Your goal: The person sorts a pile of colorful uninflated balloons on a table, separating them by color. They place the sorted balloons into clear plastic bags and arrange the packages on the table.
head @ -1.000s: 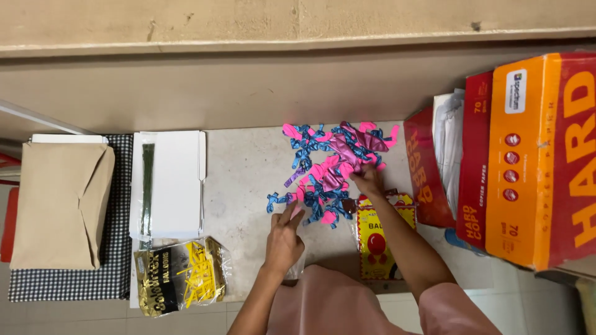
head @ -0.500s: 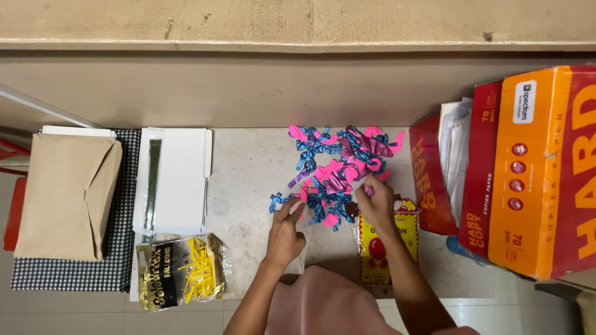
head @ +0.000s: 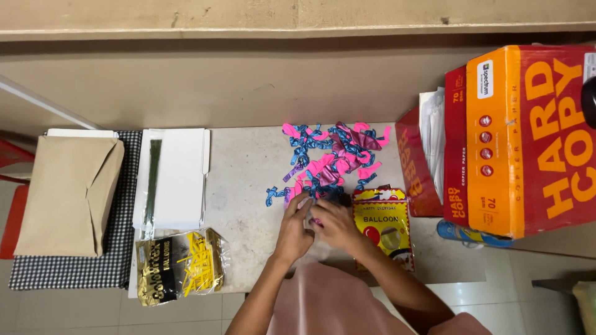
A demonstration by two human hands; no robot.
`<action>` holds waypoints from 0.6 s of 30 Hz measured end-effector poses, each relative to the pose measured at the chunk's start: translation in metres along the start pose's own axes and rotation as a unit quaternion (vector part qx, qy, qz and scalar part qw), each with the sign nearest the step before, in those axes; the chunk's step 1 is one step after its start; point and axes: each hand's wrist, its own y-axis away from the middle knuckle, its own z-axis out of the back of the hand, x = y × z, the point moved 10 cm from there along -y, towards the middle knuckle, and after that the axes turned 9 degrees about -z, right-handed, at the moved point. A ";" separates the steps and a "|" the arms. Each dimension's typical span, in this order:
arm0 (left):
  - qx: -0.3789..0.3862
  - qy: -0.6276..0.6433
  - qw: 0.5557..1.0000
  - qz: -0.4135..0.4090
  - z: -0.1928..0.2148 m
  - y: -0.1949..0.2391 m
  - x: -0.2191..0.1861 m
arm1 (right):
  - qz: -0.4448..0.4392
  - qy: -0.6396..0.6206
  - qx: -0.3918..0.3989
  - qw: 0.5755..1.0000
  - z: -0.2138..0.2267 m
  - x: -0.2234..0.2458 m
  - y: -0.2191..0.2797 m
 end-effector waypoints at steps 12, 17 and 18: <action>-0.062 0.025 0.997 -0.036 -0.022 0.035 -0.004 | -0.243 -0.265 0.446 0.819 -0.219 -0.179 0.052; -0.088 0.048 0.994 -0.049 -0.023 0.038 -0.003 | -0.205 -0.162 0.412 0.873 -0.205 -0.155 0.042; -0.087 0.054 0.992 -0.074 -0.028 0.039 -0.004 | -0.195 -0.137 0.401 0.884 -0.206 -0.159 0.041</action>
